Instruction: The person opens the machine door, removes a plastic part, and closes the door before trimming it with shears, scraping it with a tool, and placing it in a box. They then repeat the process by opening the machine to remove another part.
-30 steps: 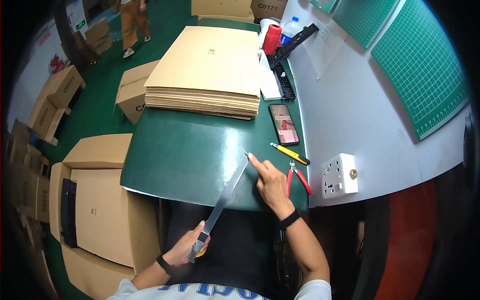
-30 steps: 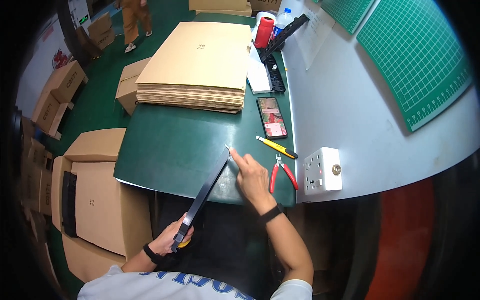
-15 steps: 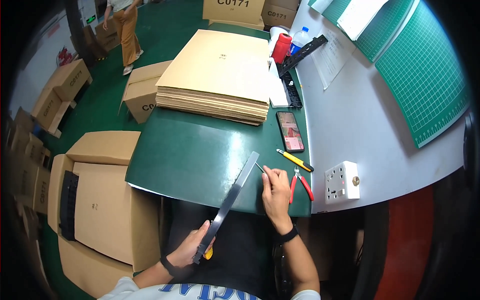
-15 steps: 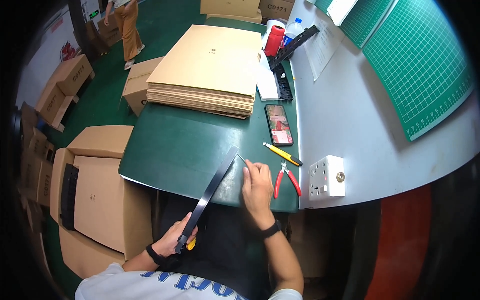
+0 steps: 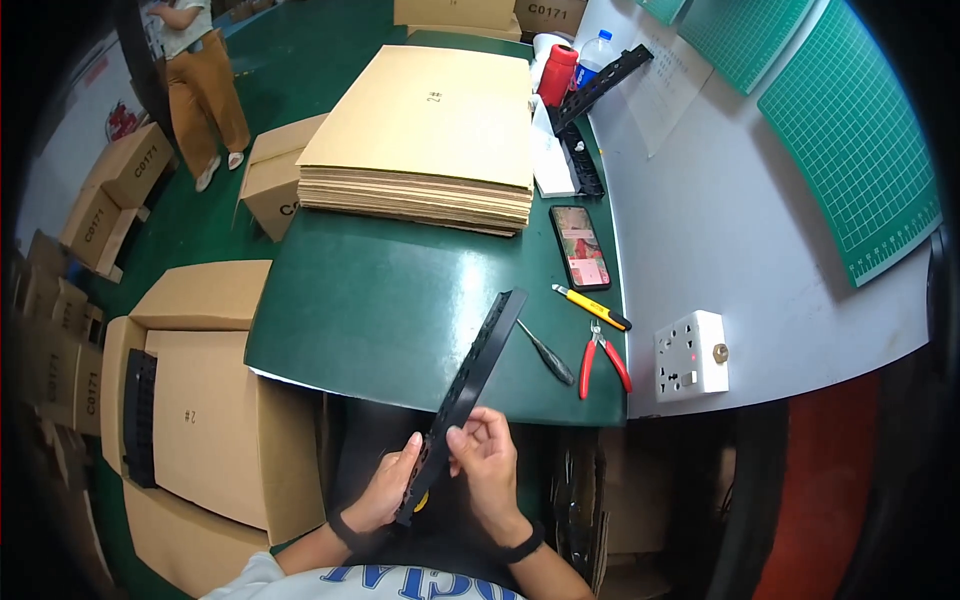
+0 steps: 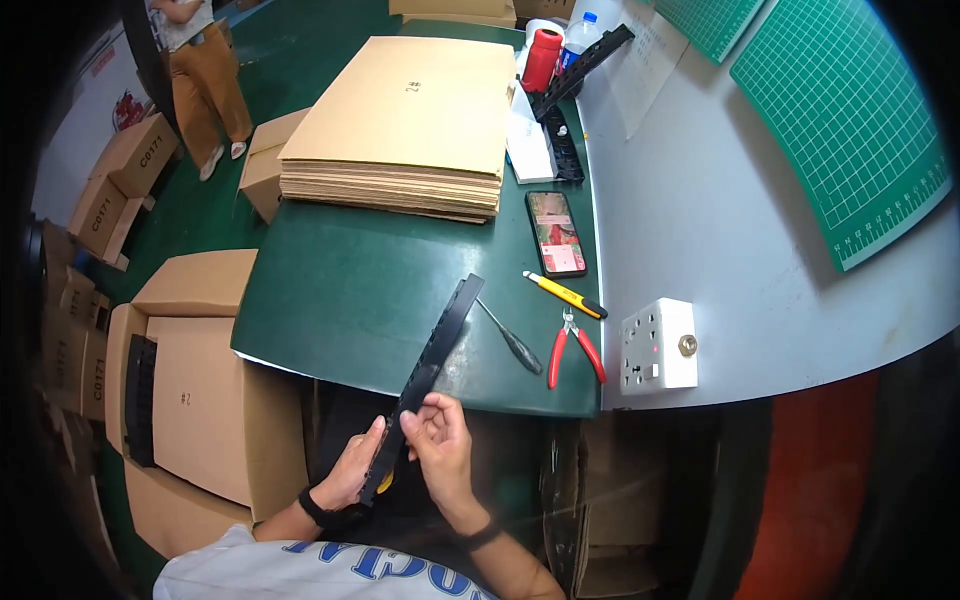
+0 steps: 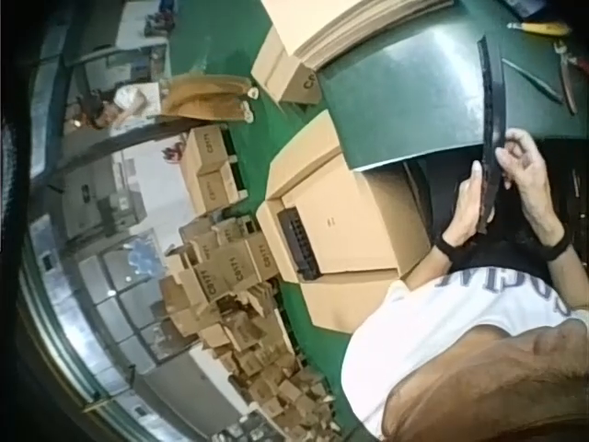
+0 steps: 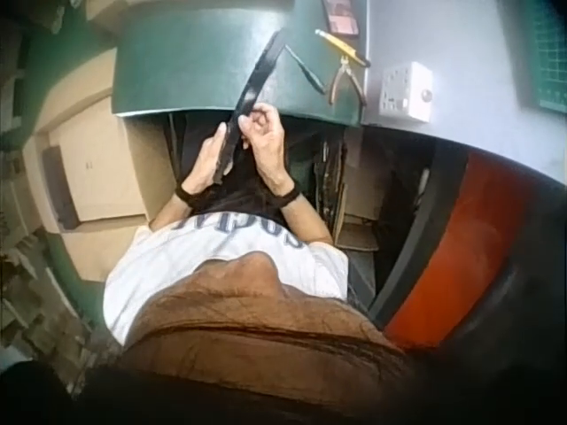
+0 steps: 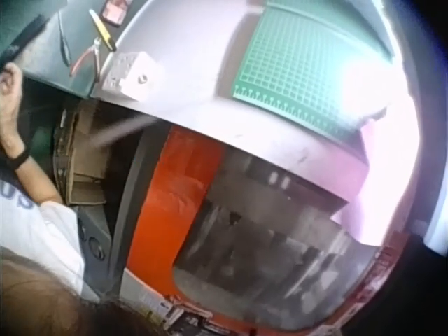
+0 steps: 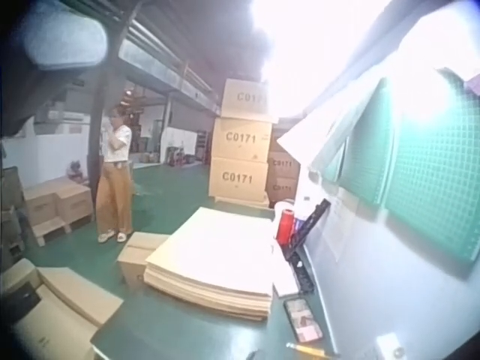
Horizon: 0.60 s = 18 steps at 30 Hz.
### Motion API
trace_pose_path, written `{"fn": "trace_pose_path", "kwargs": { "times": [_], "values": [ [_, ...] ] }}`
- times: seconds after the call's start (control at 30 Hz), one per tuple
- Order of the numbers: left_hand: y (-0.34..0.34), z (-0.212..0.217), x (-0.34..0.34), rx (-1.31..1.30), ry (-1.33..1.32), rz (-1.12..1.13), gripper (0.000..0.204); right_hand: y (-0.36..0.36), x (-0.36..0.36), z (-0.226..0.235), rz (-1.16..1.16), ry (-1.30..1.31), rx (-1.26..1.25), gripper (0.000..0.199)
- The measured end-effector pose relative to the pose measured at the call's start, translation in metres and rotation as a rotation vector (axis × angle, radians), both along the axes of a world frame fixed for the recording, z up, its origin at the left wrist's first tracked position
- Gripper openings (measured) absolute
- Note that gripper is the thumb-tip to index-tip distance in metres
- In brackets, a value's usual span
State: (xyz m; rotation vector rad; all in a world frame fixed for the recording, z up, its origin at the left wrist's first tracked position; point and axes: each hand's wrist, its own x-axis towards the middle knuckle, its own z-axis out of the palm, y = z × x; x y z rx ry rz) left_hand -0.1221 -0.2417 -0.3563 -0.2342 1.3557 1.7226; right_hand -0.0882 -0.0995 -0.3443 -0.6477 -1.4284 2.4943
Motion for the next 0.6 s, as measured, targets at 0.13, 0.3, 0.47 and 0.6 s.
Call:
{"fn": "trace_pose_path", "kwargs": {
  "times": [0.13,0.3,0.47,0.6],
  "values": [
    [-0.002,-0.017,0.002,-0.016,-0.005,0.013,0.054,-0.017,0.018,-0.002,0.05,-0.006,-0.073,0.037],
    [0.0,-0.016,0.002,0.025,-0.02,0.096,0.055,-0.029,0.032,-0.008,0.143,0.06,-0.146,0.036],
    [-0.003,-0.005,0.0,0.032,0.006,-0.012,0.055,-0.031,0.038,-0.009,0.11,0.1,-0.094,0.039],
    [-0.003,0.004,-0.006,0.003,0.142,-0.037,0.053,-0.029,0.043,-0.011,0.101,0.095,-0.089,0.04]
  ]
}}
